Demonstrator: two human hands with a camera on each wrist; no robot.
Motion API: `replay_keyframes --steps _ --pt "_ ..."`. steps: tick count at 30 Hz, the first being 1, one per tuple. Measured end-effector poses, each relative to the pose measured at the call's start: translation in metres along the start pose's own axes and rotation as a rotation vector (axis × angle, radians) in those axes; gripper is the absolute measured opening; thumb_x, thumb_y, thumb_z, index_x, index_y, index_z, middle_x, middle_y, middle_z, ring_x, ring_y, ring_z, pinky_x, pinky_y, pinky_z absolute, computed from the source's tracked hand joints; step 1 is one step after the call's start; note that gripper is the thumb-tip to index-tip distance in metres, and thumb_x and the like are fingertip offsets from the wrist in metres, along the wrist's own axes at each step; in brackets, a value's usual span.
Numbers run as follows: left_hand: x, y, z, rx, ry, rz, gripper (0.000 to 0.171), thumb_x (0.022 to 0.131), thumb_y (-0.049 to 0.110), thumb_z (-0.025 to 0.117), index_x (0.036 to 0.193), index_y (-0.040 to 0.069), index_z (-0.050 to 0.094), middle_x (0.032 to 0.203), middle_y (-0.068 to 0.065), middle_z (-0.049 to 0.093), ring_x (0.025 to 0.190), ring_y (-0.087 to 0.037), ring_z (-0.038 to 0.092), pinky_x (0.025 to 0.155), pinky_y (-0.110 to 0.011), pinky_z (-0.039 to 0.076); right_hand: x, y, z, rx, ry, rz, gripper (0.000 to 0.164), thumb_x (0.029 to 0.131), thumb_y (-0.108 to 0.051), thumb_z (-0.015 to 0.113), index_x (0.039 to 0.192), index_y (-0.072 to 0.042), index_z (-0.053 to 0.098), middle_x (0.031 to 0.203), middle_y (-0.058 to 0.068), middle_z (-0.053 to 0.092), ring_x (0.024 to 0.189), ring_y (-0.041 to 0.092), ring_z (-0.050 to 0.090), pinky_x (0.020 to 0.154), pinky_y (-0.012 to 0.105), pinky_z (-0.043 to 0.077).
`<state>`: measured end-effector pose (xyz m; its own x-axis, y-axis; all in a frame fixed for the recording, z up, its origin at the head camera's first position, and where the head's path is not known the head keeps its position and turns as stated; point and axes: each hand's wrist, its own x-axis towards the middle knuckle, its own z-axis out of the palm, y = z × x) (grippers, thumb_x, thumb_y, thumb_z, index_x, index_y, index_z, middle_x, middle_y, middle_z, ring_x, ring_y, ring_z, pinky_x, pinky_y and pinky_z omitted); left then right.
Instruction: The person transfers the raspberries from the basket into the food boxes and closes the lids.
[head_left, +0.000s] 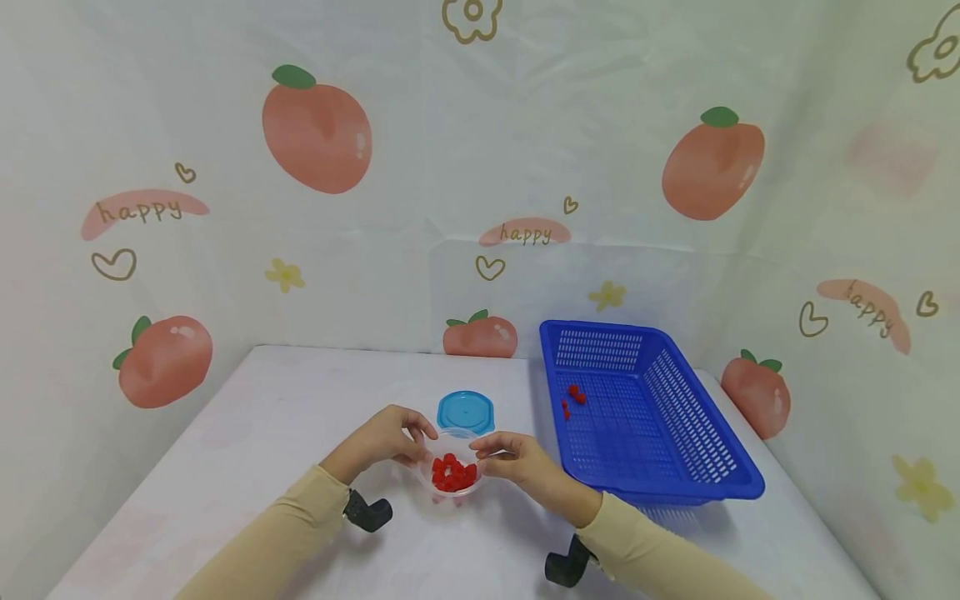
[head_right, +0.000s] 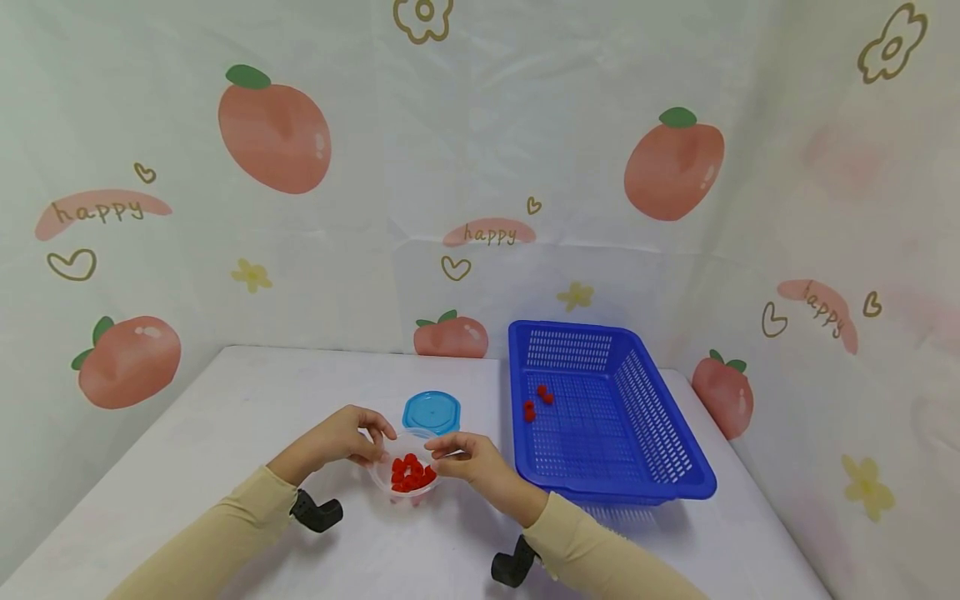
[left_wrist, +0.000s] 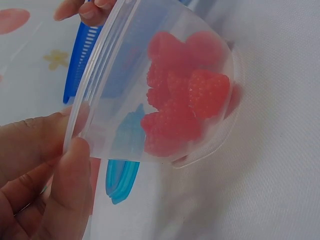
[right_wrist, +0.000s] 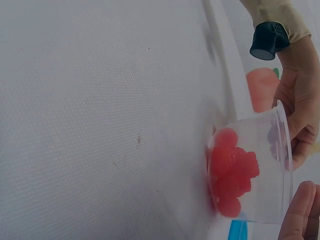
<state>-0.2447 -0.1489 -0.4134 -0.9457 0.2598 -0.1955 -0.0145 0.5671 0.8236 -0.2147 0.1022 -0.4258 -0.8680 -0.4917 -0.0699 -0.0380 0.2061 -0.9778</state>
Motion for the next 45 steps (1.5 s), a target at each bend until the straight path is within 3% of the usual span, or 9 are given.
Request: replay_keyframes --steps 15,22,25,33,37,45 --pt "0.001 -0.001 0.001 0.001 0.004 -0.012 0.024 0.077 0.005 0.078 0.1 0.004 0.071 0.08 -0.007 0.058 0.061 -0.016 0.059 0.061 -0.027 0.058 -0.002 -0.004 -0.001 0.006 0.001 0.007 0.039 0.091 -0.013 0.065 0.125 0.005 0.058 0.121 0.026 0.058 0.1 0.017 0.062 0.095 0.037 0.053" --pt "0.001 -0.002 0.001 -0.007 0.002 -0.013 0.024 0.077 0.006 0.078 0.099 0.004 0.071 0.081 -0.007 0.058 0.062 -0.016 0.059 0.061 -0.027 0.058 -0.011 -0.032 -0.011 0.023 0.027 -0.025 0.037 0.091 -0.02 0.067 0.123 -0.001 0.06 0.12 0.019 0.059 0.112 0.029 0.06 0.099 0.039 0.05" --pt "0.001 -0.002 0.001 -0.008 0.001 -0.01 0.023 0.077 0.006 0.078 0.099 0.005 0.071 0.082 -0.007 0.058 0.062 -0.016 0.059 0.062 -0.027 0.058 -0.013 -0.051 -0.023 0.03 0.064 -0.068 0.037 0.091 -0.021 0.067 0.124 -0.004 0.06 0.121 0.016 0.058 0.111 0.023 0.06 0.1 0.039 0.049" --pt "0.0 0.0 0.001 -0.016 0.003 -0.018 0.022 0.077 0.006 0.078 0.097 0.006 0.071 0.082 -0.007 0.057 0.062 -0.016 0.058 0.062 -0.027 0.058 -0.006 -0.085 -0.068 0.186 0.176 -0.235 0.026 0.094 -0.004 0.059 0.12 -0.005 0.059 0.111 0.007 0.056 0.1 0.012 0.061 0.092 0.024 0.052" --pt "0.0 -0.001 0.001 -0.008 0.011 -0.021 0.022 0.077 0.006 0.078 0.097 0.007 0.071 0.082 -0.007 0.057 0.062 -0.017 0.059 0.062 -0.027 0.058 0.008 -0.089 -0.094 0.223 0.251 -0.285 0.024 0.095 -0.004 0.057 0.119 -0.009 0.059 0.109 0.001 0.056 0.099 0.01 0.06 0.091 0.022 0.053" --pt "0.0 -0.001 0.002 -0.001 0.019 -0.029 0.021 0.077 0.007 0.079 0.096 0.008 0.071 0.082 -0.007 0.057 0.062 -0.017 0.059 0.062 -0.027 0.058 0.036 -0.068 -0.145 0.199 0.409 -0.26 0.021 0.096 -0.014 0.059 0.117 -0.017 0.058 0.111 -0.002 0.054 0.107 0.012 0.056 0.089 0.019 0.053"
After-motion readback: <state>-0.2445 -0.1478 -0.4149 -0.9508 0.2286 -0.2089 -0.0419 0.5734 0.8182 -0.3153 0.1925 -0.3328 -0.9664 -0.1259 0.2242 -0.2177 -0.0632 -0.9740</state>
